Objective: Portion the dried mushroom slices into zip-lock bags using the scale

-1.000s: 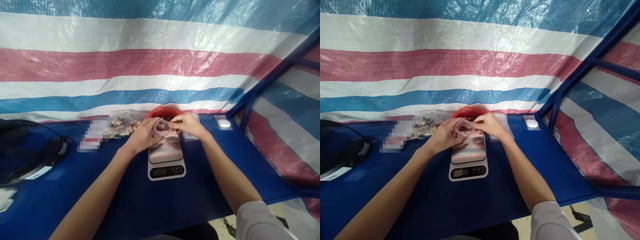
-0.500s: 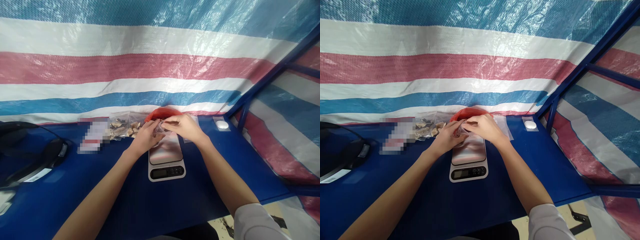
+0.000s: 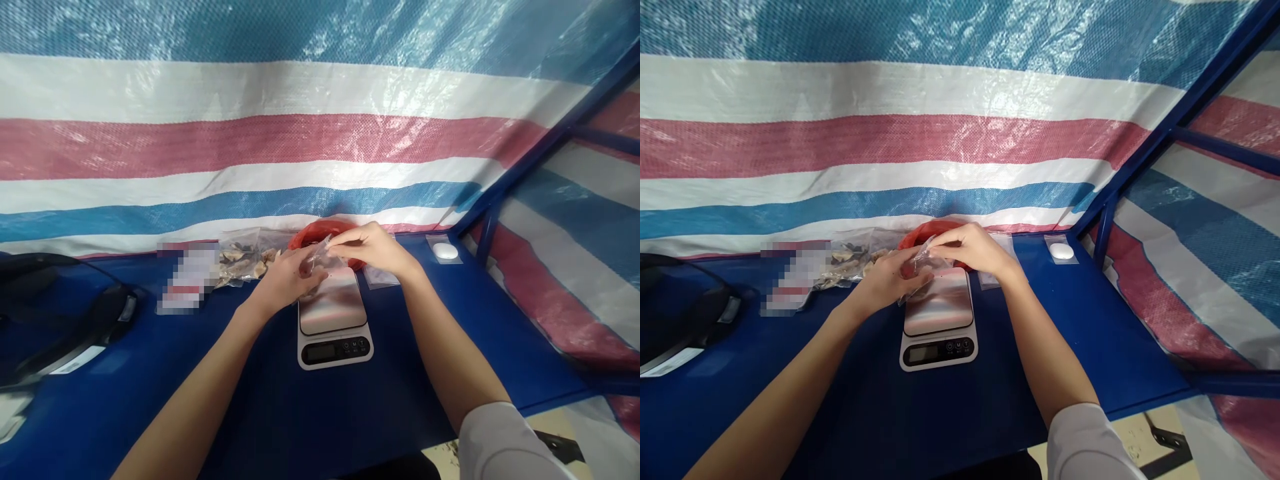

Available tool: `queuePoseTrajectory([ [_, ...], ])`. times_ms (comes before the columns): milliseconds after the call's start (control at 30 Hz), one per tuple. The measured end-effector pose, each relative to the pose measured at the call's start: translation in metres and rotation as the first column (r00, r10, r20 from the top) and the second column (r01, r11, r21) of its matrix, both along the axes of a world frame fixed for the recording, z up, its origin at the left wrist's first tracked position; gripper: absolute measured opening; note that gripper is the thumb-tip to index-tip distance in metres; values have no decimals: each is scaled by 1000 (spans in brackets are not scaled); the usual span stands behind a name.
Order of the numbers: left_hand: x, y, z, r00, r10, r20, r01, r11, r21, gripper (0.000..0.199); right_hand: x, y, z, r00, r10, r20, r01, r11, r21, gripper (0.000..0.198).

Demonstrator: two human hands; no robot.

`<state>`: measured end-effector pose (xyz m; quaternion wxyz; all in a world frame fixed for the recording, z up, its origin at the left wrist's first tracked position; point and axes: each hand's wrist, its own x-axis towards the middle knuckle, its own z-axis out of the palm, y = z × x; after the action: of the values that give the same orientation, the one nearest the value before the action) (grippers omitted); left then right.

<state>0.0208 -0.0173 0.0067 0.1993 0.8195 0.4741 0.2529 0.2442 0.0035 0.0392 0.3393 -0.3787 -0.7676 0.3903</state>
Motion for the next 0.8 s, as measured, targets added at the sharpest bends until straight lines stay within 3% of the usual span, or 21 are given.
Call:
queuePoseTrajectory([
  [333,-9,5,14,989,52,-138,-72,987,-147,42,26,7,-8,980,-128,-150,114,989,-98,25],
  [533,-13,13,18,994,102,-47,-108,981,-158,40,25,22,-21,947,-199,-253,158,972,-172,37],
  [800,-3,31,45,963,119,-243,-140,988,-70,35,10,42,-25,899,-287,-330,212,946,-244,40],
])
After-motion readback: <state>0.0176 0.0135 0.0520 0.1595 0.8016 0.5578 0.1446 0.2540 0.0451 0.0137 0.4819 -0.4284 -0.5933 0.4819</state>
